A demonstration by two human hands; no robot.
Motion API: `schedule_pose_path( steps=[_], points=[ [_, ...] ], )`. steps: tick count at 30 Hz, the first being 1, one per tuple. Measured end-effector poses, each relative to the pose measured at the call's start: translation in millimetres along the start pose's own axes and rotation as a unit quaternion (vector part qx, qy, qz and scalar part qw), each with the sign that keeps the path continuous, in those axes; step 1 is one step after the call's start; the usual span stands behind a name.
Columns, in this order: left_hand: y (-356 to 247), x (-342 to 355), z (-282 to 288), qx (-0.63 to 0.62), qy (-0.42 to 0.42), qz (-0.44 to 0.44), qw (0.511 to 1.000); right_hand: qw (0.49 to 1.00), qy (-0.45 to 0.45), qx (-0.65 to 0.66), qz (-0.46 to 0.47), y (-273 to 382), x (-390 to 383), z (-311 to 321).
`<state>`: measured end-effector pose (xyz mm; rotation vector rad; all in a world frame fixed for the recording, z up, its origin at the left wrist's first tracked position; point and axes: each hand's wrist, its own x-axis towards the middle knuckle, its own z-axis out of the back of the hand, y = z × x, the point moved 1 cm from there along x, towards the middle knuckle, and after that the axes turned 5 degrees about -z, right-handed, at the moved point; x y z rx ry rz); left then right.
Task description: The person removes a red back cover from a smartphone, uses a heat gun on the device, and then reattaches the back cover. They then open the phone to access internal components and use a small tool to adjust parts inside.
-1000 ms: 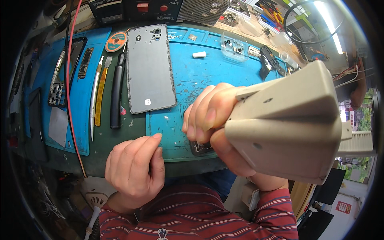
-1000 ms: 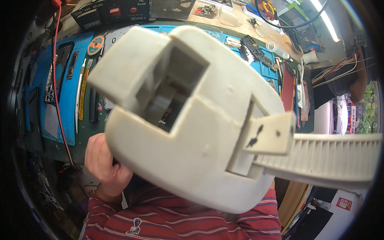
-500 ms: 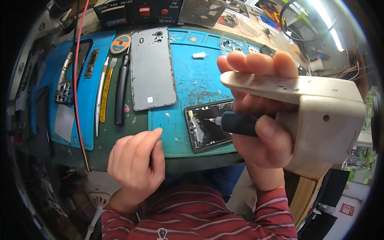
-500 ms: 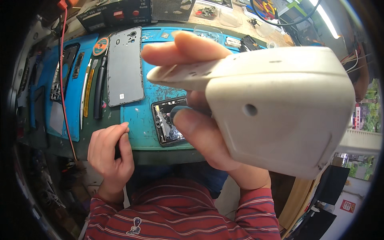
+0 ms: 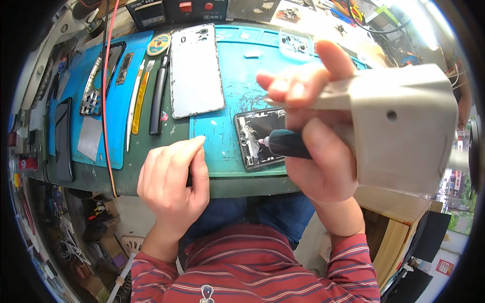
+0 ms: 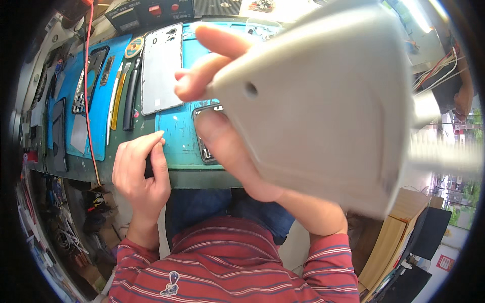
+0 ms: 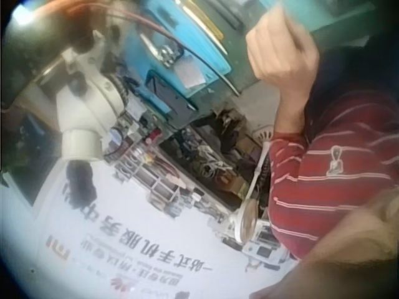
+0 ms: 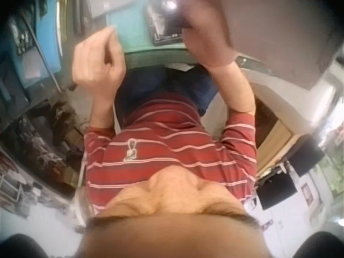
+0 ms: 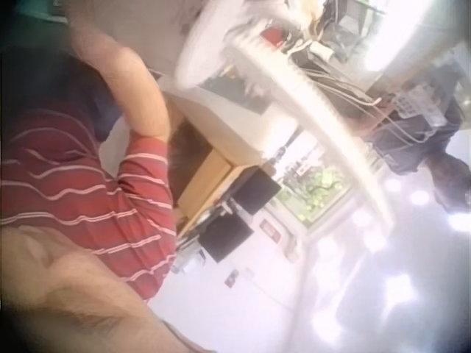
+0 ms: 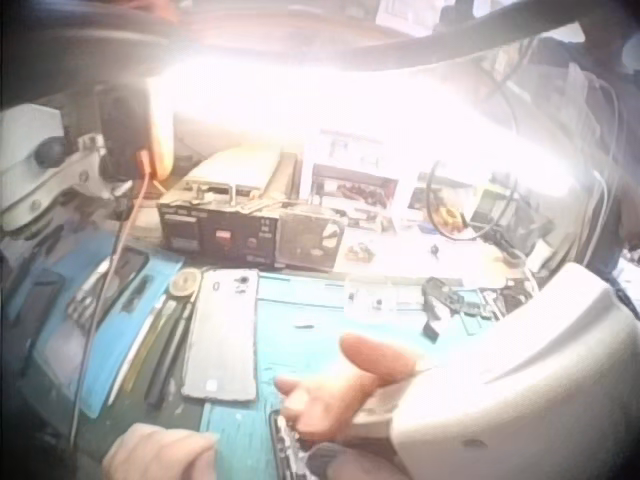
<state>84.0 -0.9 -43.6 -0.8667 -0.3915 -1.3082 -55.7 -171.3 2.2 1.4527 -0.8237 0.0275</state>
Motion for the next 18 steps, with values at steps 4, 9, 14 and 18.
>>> schedule_pose_path(
  steps=[4, 9, 14, 18],
  points=[
    [0, 0, -1, -0.001, -0.007, 0.0, 1.0, 0.996, -0.06, 0.008, 0.067, -3, -16, -19],
    [0, 0, 0, -0.005, -0.009, -0.008, 1.0, 0.989, -0.113, 0.013, 0.095, -11, -23, -29],
    [3, -2, 0, -0.019, -0.008, -0.009, 1.0, 0.991, -0.113, -0.001, 0.075, -12, -22, -29],
    [3, -2, 0, -0.027, -0.01, -0.007, 1.0, 0.99, -0.131, -0.019, 0.051, -12, -23, -33]
  ],
)
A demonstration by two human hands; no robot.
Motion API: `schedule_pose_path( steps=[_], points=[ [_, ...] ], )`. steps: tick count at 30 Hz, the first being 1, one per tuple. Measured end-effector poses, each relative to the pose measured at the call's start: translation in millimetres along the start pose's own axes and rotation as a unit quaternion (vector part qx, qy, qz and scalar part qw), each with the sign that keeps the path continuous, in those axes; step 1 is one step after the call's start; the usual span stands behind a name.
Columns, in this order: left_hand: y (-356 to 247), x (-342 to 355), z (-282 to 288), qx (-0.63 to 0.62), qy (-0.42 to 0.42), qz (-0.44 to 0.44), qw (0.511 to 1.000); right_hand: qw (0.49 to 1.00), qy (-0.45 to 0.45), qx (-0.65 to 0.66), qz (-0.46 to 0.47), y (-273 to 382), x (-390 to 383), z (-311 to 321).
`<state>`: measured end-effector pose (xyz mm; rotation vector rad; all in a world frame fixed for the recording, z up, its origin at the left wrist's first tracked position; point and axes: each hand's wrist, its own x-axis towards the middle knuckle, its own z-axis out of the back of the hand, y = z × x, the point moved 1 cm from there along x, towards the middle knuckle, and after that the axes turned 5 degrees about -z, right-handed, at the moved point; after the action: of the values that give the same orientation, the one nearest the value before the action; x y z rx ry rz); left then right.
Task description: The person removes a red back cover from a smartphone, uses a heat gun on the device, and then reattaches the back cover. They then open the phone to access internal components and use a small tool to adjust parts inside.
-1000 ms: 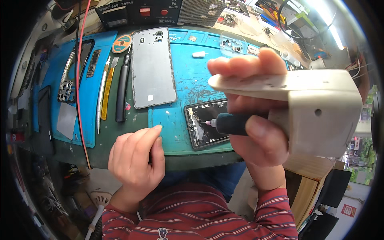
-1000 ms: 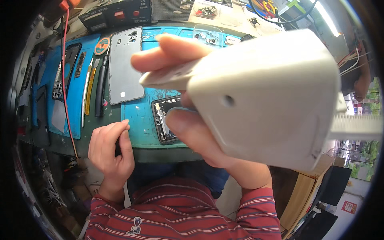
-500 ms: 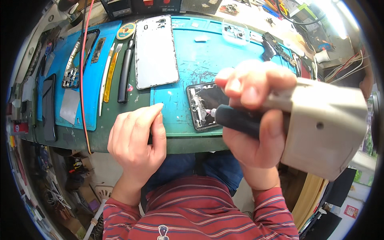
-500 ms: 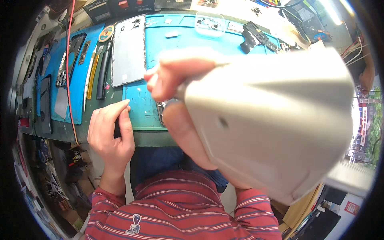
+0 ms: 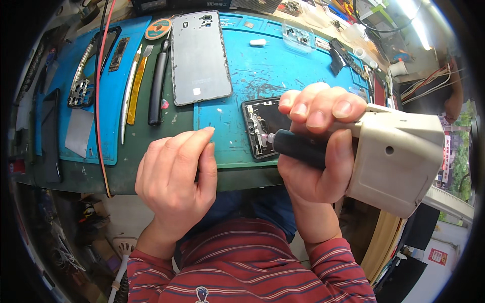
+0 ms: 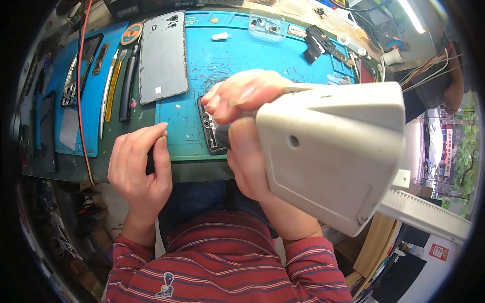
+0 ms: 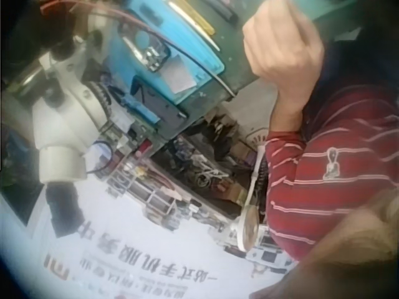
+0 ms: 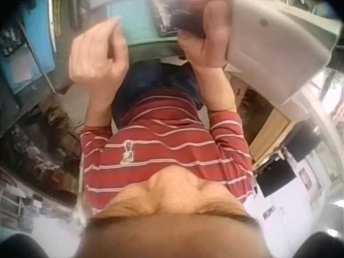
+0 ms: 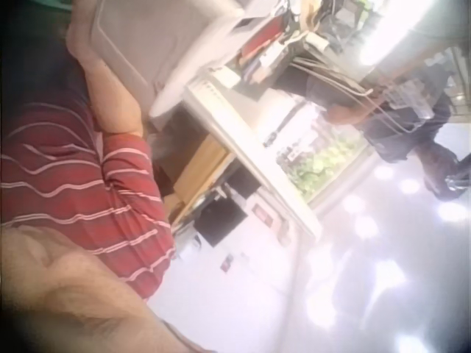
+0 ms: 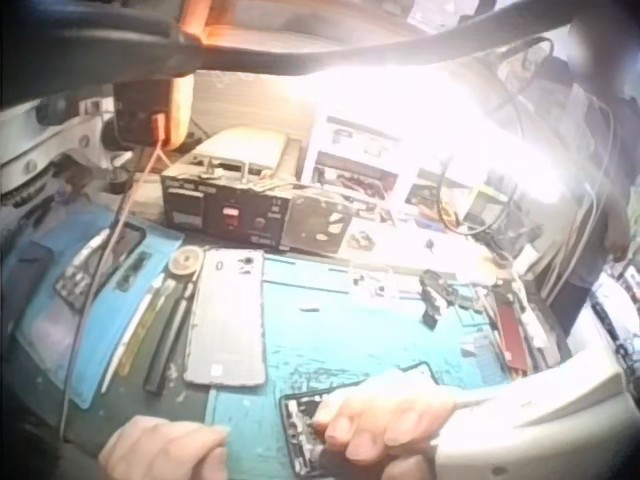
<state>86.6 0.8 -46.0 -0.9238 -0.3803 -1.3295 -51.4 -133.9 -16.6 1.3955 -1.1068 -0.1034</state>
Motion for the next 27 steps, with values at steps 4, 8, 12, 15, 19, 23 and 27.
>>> schedule_pose_path(
  steps=[4, 8, 12, 15, 19, 23, 27],
  points=[
    [0.2, 0.1, 1.2, -0.003, 0.002, 0.001, 1.0, 0.999, -0.029, -0.015, -0.024, 0.8, -1.6, -5.7],
    [0.7, 0.0, 1.0, -0.01, 0.001, 0.0, 1.0, 0.999, -0.027, -0.013, -0.025, -1.5, 1.3, -6.8],
    [0.0, 0.4, 2.5, -0.015, 0.011, 0.005, 1.0, 0.999, -0.023, -0.015, -0.027, -2.3, 1.8, -8.2],
    [-2.7, 1.7, 5.8, -0.025, 0.029, 0.014, 0.999, 0.999, -0.026, -0.01, -0.03, -3.2, 2.1, -8.9],
    [-2.5, 1.1, 5.6, -0.024, 0.031, 0.013, 0.999, 0.999, -0.027, -0.009, -0.034, -3.9, 2.3, -8.9],
    [-2.5, 1.1, 6.0, -0.023, 0.034, 0.014, 0.999, 0.998, -0.033, -0.022, -0.04, -1.0, 3.6, -10.9],
    [-2.1, 0.9, 6.2, -0.023, 0.035, 0.014, 0.999, 0.998, -0.03, -0.03, -0.04, -0.7, 4.0, -10.6]
  ],
)
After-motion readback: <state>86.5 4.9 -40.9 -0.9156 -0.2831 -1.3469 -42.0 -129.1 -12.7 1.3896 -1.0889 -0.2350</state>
